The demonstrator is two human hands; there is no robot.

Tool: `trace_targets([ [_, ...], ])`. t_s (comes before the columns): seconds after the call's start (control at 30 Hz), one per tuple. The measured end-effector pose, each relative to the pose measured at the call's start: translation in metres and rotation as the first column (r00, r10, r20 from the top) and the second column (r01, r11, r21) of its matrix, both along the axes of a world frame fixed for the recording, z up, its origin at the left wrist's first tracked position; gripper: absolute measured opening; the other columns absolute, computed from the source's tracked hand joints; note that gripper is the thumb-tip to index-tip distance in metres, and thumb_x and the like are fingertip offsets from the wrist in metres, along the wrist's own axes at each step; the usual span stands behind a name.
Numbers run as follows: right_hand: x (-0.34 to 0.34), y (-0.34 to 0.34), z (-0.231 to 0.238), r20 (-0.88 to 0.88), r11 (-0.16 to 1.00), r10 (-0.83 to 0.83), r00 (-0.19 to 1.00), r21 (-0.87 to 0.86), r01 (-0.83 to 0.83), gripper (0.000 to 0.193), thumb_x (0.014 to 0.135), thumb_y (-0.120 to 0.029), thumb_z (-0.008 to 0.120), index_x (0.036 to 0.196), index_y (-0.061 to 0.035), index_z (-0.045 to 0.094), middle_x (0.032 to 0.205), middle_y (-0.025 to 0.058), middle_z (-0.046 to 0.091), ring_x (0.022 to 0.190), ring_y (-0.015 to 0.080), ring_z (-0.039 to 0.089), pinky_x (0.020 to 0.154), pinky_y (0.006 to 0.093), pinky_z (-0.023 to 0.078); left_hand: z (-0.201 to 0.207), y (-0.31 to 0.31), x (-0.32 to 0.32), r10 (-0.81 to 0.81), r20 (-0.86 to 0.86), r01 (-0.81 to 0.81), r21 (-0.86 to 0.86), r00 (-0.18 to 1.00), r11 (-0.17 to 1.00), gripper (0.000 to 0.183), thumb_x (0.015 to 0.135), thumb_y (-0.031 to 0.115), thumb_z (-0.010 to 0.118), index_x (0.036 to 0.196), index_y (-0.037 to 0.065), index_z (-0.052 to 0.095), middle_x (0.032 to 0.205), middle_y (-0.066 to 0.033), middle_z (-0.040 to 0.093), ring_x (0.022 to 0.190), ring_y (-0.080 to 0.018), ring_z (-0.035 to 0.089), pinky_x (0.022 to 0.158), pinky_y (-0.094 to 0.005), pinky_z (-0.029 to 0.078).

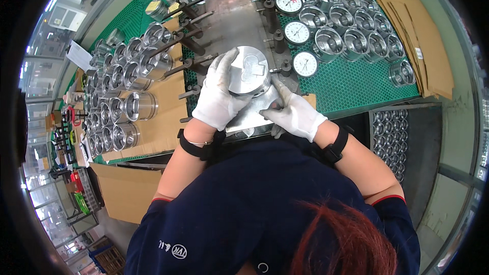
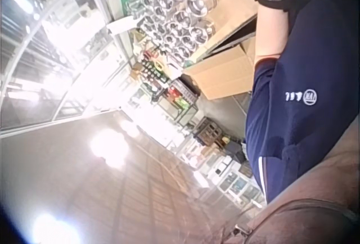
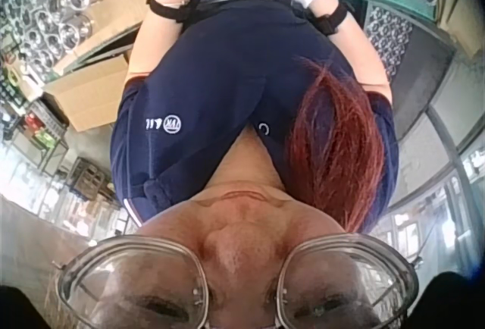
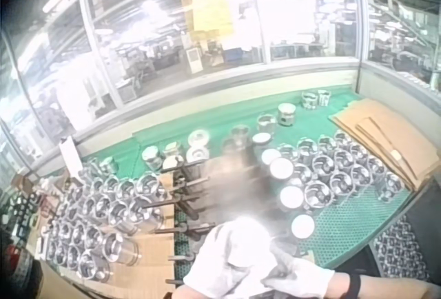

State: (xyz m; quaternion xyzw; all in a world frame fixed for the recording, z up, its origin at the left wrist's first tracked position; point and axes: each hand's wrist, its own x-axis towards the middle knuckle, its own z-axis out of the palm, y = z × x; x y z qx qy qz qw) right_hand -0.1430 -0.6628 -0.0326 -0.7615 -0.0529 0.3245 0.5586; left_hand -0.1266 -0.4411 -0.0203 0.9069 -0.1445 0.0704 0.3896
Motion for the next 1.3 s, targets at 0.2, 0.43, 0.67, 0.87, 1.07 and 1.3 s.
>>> trace_targets([
  [0.2, 0.002, 0.002, 0.009, -0.001, 1.0, 0.002, 1.0, -0.023, -0.002, 0.095, 0.089, -0.022, 0.074, 0.16, 0.0055, 0.017, 0.1, 0.0142, 0.071, 0.093, 0.0194, 0.069, 0.083, 0.0281, 0.054, -0.007, 0.0, 0.001, 0.002, 0.075, -0.001, -0.012, 0.997, 1.0, 0.095, 0.065, 0.015, 0.088, 0.149, 0.008, 0.044, 0.144, -0.0248, 0.049, 0.133, -0.0438, 0.05, 0.11, -0.0472, 0.045],
  [0.43, -0.017, -0.02, 0.042, 0.124, 0.953, -0.198, 0.972, 0.258, 0.161, 0.06, 0.097, 0.001, 0.048, 0.155, -0.0043, 0.036, 0.111, 0.0131, 0.071, 0.064, 0.0123, 0.065, 0.055, 0.0258, 0.055, 0.058, 0.002, -0.034, -0.268, -0.542, -0.11, -0.567, 0.797, 0.817, 0.046, 0.089, -0.002, 0.061, 0.134, -0.008, 0.052, 0.104, -0.0127, 0.067, 0.075, -0.0109, 0.067, 0.062, -0.0221, 0.055],
  [0.67, -0.018, -0.054, 0.05, 0.021, 0.901, 0.053, 0.998, 0.43, -0.056, 0.043, 0.102, -0.015, 0.055, 0.144, -0.0022, 0.052, 0.126, 0.0116, 0.067, 0.095, 0.0167, 0.063, 0.079, 0.0295, 0.051, 0.064, -0.035, -0.036, -0.383, -0.13, 0.284, -0.468, 0.915, 0.837, 0.114, 0.06, 0.024, 0.097, 0.15, -0.003, 0.034, 0.132, -0.0191, 0.062, 0.118, -0.0333, 0.063, 0.103, -0.0426, 0.048],
  [0.87, 0.013, -0.063, 0.014, 0.033, 0.783, 0.273, 0.961, 0.572, -0.242, 0.049, 0.103, -0.024, 0.056, 0.148, -0.004, 0.05, 0.142, 0.0133, 0.058, 0.13, 0.0224, 0.055, 0.108, 0.0349, 0.045, 0.067, -0.028, -0.039, -0.297, -0.068, 0.267, -0.283, 0.952, 0.921, 0.129, 0.057, 0.024, 0.099, 0.158, -0.004, 0.024, 0.145, -0.0169, 0.052, 0.131, -0.0269, 0.056, 0.112, -0.0404, 0.043],
  [1.07, 0.008, -0.056, 0.044, -0.31, 0.935, -0.194, 0.931, 0.229, 0.271, 0.038, 0.102, -0.017, 0.059, 0.137, -0.002, 0.057, 0.09, 0.0054, 0.068, 0.073, 0.011, 0.067, 0.065, 0.025, 0.057, 0.057, -0.018, -0.027, -0.081, -0.021, 0.084, 0.255, 0.996, 0.963, 0.106, 0.066, 0.03, 0.089, 0.151, -0.003, 0.036, 0.135, -0.033, 0.051, 0.12, -0.0478, 0.055, 0.104, -0.0507, 0.046],
  [1.3, 0.001, -0.025, 0.034, -0.186, 0.992, 0.028, 0.982, 0.129, -0.004, 0.07, 0.097, -0.012, 0.062, 0.155, 0.008, 0.028, 0.088, 0.0067, 0.066, 0.073, 0.013, 0.066, 0.067, 0.0267, 0.056, 0.024, -0.02, -0.018, 0.008, 0.135, -0.045, 0.273, 0.991, 0.961, 0.098, 0.066, 0.035, 0.092, 0.145, 0.001, 0.045, 0.137, -0.031, 0.052, 0.121, -0.0478, 0.056, 0.104, -0.0502, 0.048],
])
